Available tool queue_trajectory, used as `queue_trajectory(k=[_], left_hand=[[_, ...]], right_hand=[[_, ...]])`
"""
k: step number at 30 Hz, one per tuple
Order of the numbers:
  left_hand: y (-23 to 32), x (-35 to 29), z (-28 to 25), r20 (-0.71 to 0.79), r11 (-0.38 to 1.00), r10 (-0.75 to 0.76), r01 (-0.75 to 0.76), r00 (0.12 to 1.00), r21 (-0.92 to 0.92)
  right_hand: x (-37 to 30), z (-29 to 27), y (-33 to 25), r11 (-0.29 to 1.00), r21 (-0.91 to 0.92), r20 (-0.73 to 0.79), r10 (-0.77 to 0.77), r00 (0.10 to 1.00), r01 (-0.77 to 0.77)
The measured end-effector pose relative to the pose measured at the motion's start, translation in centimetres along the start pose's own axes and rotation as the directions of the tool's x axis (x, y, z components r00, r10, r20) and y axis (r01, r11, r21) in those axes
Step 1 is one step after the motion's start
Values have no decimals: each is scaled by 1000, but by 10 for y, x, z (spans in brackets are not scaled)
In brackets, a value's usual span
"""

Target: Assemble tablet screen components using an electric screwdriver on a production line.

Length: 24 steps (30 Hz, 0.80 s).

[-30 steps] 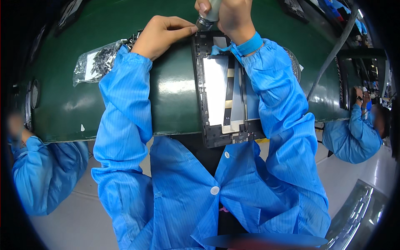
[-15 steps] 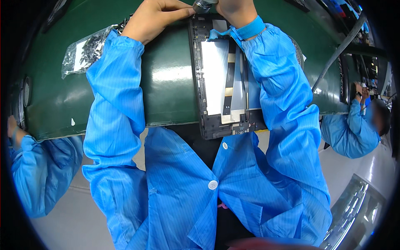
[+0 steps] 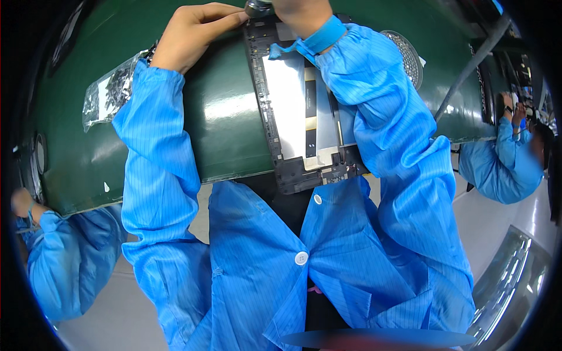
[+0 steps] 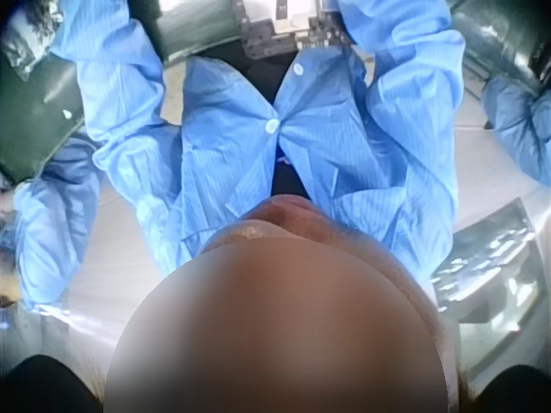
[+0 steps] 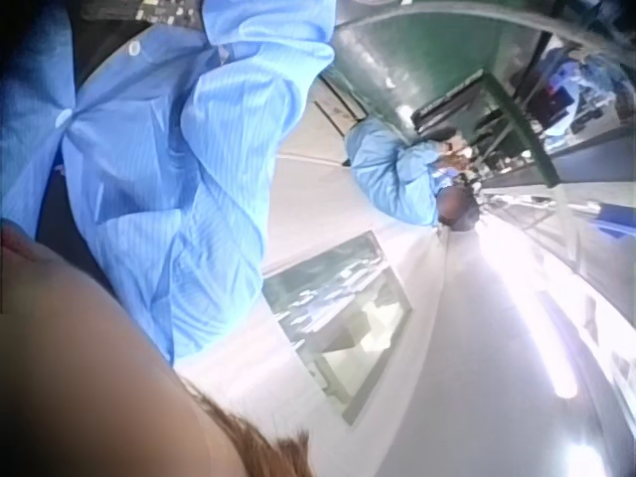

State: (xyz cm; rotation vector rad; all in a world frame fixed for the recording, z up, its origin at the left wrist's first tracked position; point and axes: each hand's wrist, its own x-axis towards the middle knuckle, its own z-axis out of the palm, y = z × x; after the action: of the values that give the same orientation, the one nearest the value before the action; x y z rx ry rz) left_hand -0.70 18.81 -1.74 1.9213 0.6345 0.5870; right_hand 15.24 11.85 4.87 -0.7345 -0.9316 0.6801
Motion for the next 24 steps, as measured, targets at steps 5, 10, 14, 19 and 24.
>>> queue_trajectory(k=[5, 10, 14, 19, 24], left_hand=[[10, -2, 4, -51, 999, -47, 47, 998, -6], [10, -2, 5, -55, 1000, -20, 19, 998, -18], [10, -2, 5, -67, 1000, -9, 9, 998, -1], [13, 0, 6, -70, 1000, 1, 0, 998, 12], [15, -4, 7, -62, 999, -43, 42, 997, -30]], right_hand=[[0, 3, -2, 998, -33, -58, -51, 997, 49], [1, 2, 4, 996, -32, -59, -80, 995, 79], [0, 5, 0, 995, -47, -67, -92, 993, 89], [8, 0, 9, 994, -63, 17, -86, 996, 86], [7, 8, -14, 991, 114, 69, 69, 995, -77]])
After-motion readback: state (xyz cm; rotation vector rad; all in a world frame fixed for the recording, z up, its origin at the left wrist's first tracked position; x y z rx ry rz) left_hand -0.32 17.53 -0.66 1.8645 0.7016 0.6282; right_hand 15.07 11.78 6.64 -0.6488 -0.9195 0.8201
